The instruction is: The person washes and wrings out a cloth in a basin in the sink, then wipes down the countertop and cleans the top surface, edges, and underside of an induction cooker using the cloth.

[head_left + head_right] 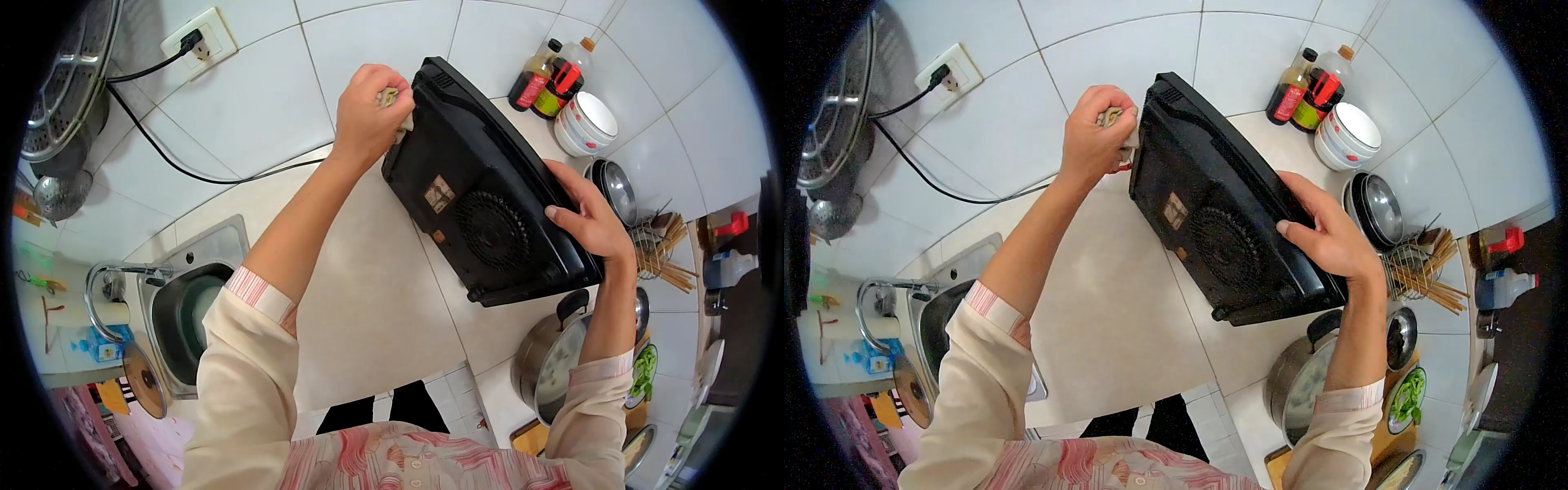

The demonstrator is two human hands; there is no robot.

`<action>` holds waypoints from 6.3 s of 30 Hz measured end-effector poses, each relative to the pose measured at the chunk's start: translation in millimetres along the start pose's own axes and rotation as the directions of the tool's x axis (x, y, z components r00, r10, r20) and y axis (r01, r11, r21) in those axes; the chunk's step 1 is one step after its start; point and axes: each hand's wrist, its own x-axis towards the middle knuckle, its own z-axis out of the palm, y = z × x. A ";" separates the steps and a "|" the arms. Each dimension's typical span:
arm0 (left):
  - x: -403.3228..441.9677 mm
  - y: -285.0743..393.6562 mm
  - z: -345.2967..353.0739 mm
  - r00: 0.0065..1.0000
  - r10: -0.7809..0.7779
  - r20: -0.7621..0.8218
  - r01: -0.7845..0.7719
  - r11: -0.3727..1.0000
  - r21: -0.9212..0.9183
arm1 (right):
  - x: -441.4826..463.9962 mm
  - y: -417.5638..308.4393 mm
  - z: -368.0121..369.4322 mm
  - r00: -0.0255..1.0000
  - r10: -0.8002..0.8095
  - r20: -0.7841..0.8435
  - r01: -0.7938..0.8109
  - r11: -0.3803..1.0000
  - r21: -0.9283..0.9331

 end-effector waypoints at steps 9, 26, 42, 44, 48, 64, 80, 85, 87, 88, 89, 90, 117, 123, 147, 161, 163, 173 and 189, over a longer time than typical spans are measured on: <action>-61.4 16.6 -71.0 0.859 -0.409 0.308 0.510 0.640 -0.574 | -4.6 -1.0 8.5 0.997 0.058 -0.047 -0.056 0.998 0.027; -149.0 -20.9 -203.8 0.757 -0.618 0.210 0.593 0.786 0.175 | -4.6 -10.8 18.0 0.992 0.093 -0.091 -0.092 0.996 0.012; -2.7 -23.2 -21.6 0.946 -0.322 0.041 0.259 0.673 -0.693 | -12.4 -17.9 28.7 0.993 0.047 -0.112 -0.061 0.990 -0.127; 1.0 -16.0 -8.3 0.957 -0.291 -0.009 0.238 0.799 -0.552 | -10.9 -21.1 30.9 0.991 0.058 -0.120 -0.074 0.989 -0.129; -27.5 0.9 -15.5 0.974 -0.214 0.072 0.223 0.874 -0.432 | -10.2 -20.8 31.3 0.989 0.059 -0.135 -0.073 0.992 -0.101; -113.7 81.6 34.6 0.979 0.206 0.009 -0.184 0.894 -0.410 | -9.0 -24.5 39.2 0.994 0.046 -0.094 -0.045 0.999 0.013; -64.6 50.9 16.1 0.991 -0.031 -0.127 -0.015 0.937 -0.350 | -7.9 -20.0 35.2 0.993 0.067 -0.095 -0.065 0.998 0.028; -97.5 99.8 41.5 0.977 0.208 0.036 -0.175 0.894 -0.412 | -5.5 -16.5 28.1 0.998 0.043 -0.047 -0.039 0.995 0.087; -99.8 103.3 42.2 0.985 0.170 0.019 -0.144 0.884 -0.445 | -6.0 -9.2 23.7 0.999 0.029 -0.045 -0.026 0.997 0.070; -100.0 105.8 42.3 0.985 0.170 0.019 -0.144 0.883 -0.447 | -5.0 -4.5 22.2 0.999 0.021 -0.048 -0.016 0.994 0.105; -103.0 108.7 41.6 0.976 0.210 0.056 -0.168 0.891 -0.422 | -4.3 -1.2 22.1 0.999 0.015 -0.051 -0.008 0.990 0.142; -108.8 112.5 39.4 0.966 0.242 0.095 -0.187 0.899 -0.396 | -4.1 -3.0 21.2 0.999 0.019 -0.033 -0.015 0.993 0.115; -136.9 -113.0 -18.2 0.679 -0.734 0.014 0.591 0.535 -0.604 | -1.4 7.0 9.6 0.972 0.147 -0.185 -0.150 0.989 -0.004; -112.7 -122.9 -9.0 0.738 -0.646 -0.198 0.475 0.705 -0.527 | -3.7 12.7 3.8 0.966 0.150 -0.210 -0.158 0.987 -0.023; -59.5 -82.5 57.3 0.967 -0.233 -0.099 0.156 0.856 -0.493 | -9.8 7.7 14.7 0.948 0.161 -0.274 -0.177 0.984 -0.034; -126.9 -95.1 52.0 0.923 -0.319 -0.214 0.252 0.923 -0.291 | -10.1 29.1 2.4 0.963 0.068 -0.262 -0.091 0.993 -0.076; -147.8 -102.5 53.4 0.891 -0.406 -0.205 0.309 0.871 -0.382 | -4.7 29.5 0.5 0.970 0.077 -0.232 -0.104 0.989 -0.106; -223.3 -48.7 86.0 0.696 -0.678 -0.236 0.571 0.723 -0.389 | -11.7 55.9 -9.4 0.963 0.087 -0.254 -0.097 0.995 -0.027; -381.3 115.9 51.5 0.696 -0.527 0.487 0.718 0.500 -0.485 | -10.2 42.0 -2.0 0.961 0.063 -0.269 -0.068 0.998 -0.009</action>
